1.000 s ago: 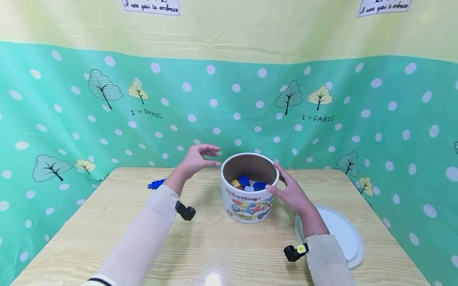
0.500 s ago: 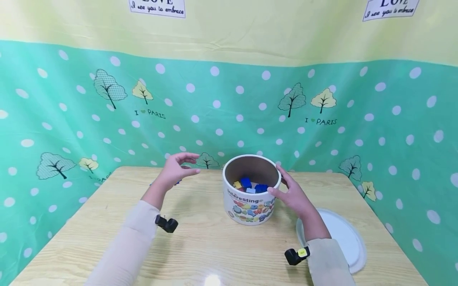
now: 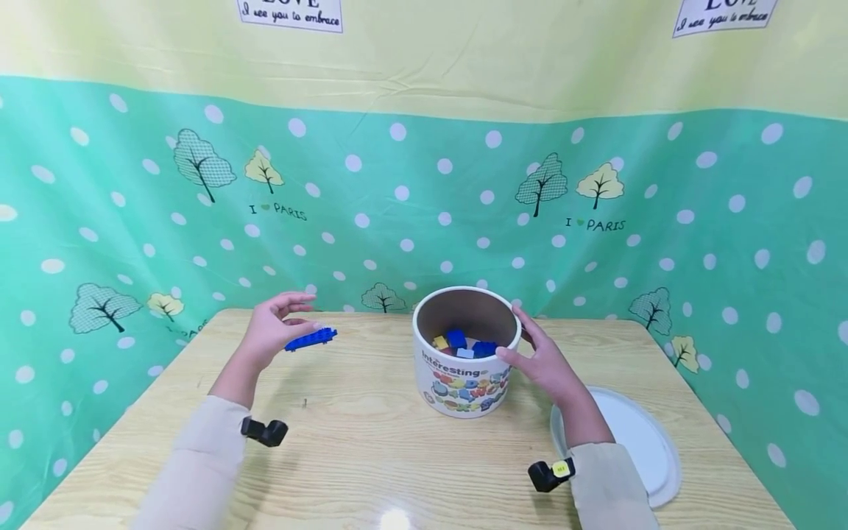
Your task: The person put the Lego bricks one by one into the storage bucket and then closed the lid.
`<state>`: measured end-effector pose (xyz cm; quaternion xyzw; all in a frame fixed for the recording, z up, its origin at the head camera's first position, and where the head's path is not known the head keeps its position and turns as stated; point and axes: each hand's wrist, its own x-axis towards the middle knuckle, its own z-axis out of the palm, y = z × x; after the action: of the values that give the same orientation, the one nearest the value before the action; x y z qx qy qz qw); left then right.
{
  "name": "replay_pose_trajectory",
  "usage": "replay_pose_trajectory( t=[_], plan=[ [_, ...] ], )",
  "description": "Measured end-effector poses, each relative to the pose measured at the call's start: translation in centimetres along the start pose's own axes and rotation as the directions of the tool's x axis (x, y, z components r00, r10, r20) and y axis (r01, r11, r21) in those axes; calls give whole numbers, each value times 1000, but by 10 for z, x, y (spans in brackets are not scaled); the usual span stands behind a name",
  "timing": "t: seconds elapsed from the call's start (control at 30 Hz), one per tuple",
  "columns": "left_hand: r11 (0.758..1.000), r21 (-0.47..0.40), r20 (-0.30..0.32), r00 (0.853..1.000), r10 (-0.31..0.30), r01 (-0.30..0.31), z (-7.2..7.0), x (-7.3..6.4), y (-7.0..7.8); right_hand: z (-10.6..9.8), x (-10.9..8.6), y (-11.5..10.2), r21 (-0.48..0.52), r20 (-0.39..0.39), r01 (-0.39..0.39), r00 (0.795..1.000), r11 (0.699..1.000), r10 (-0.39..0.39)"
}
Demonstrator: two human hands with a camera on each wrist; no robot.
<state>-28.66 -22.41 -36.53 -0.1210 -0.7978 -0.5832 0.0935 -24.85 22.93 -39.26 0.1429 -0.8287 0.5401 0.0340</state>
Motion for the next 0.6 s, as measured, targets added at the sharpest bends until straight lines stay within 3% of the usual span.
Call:
replay_pose_trajectory(
  t=[0.1,0.23,0.43,0.6],
  plan=[
    [1000,11,-20,1000,11,-11,-9,-6,-7,1,1,-2,7,8,1,1000,1000,-1],
    [999,36,-37,999,5,-4,-12,-9,-21,-1,-3,-6,9,5,0,1000,1000,-1],
    [996,56,-88,994,-60,65,-14,-11,-47,1,-9,-26,-2,2,15,1000,1000,-15],
    [985,116,-96,989,-114,125,-23,-8,-71,3,-8,-26,-3,4,7,1000,1000,-7]
  ],
)
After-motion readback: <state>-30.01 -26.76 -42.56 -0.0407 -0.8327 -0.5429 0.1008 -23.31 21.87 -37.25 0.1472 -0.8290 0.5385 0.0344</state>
